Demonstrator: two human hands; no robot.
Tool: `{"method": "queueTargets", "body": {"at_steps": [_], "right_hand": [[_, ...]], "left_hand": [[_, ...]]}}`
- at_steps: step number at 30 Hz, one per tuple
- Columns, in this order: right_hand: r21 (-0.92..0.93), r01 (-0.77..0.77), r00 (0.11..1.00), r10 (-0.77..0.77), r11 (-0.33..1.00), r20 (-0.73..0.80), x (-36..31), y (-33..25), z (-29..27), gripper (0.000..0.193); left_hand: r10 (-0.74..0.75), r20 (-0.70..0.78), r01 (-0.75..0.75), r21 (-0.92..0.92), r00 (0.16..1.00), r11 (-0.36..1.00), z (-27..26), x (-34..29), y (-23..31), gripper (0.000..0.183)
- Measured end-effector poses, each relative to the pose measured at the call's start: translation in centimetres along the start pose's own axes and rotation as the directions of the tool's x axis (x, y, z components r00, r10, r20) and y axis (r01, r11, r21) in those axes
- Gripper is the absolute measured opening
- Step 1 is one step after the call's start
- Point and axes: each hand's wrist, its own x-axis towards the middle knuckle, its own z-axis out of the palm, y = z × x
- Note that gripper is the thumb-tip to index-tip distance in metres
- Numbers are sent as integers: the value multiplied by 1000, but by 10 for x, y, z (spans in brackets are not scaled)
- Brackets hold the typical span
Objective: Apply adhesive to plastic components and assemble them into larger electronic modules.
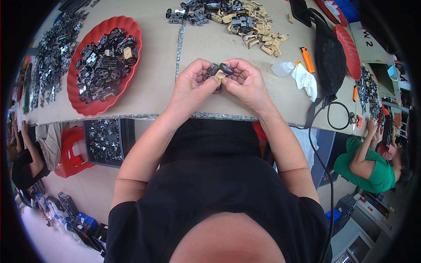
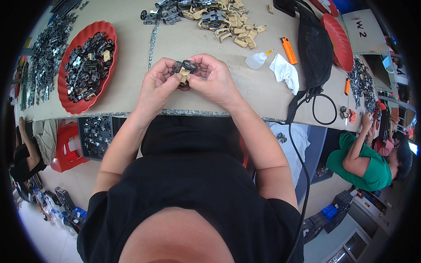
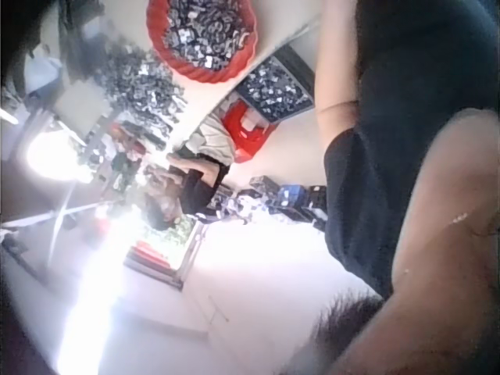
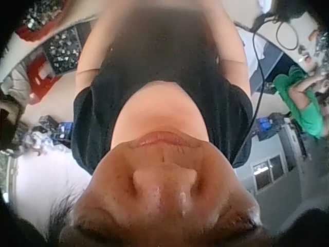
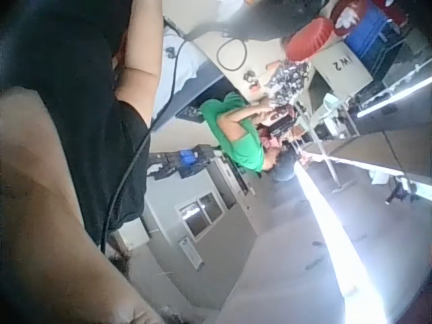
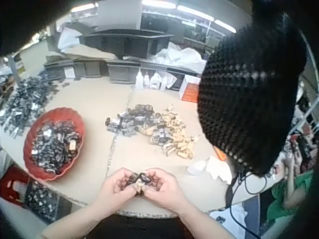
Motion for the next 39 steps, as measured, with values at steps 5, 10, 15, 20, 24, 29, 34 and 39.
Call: {"method": "queueTargets", "body": {"at_steps": [5, 10, 15, 20, 24, 29, 34, 39], "right_hand": [[14, -2, 1000, 2, 1000, 6, 0, 0, 0, 30], [67, -7, 1000, 7, 998, 4, 2, -3, 0, 29], [205, 0, 1000, -4, 979, 15, 1, -7, 0, 33], [199, -32, 996, 14, 980, 90, 1, -6, -4, 34], [180, -28, 994, 8, 983, 113, 1, -4, -6, 34], [166, -2, 995, -15, 986, 101, 1, -7, -1, 35], [47, 109, 993, -112, 993, 45, -2, -4, 5, 37], [-59, 148, 988, -151, 987, -41, -2, 4, 7, 37]], "left_hand": [[6, 5, -6, 2, 1000, 1000, 0, 0, 0, 11], [92, -71, -89, 43, 993, 995, 6, 0, -3, 28], [376, -127, -317, 335, 918, 887, 11, -5, -15, 49], [555, -49, -409, 621, 830, 668, 10, -8, -13, 46], [594, -55, -443, 612, 803, 655, 11, -8, -7, 41], [632, -35, -462, 650, 774, 603, 9, -8, -7, 40], [639, -64, -429, 689, 767, 584, 8, -9, -9, 41], [472, -207, -267, 605, 857, 750, 9, -7, -13, 43]]}}
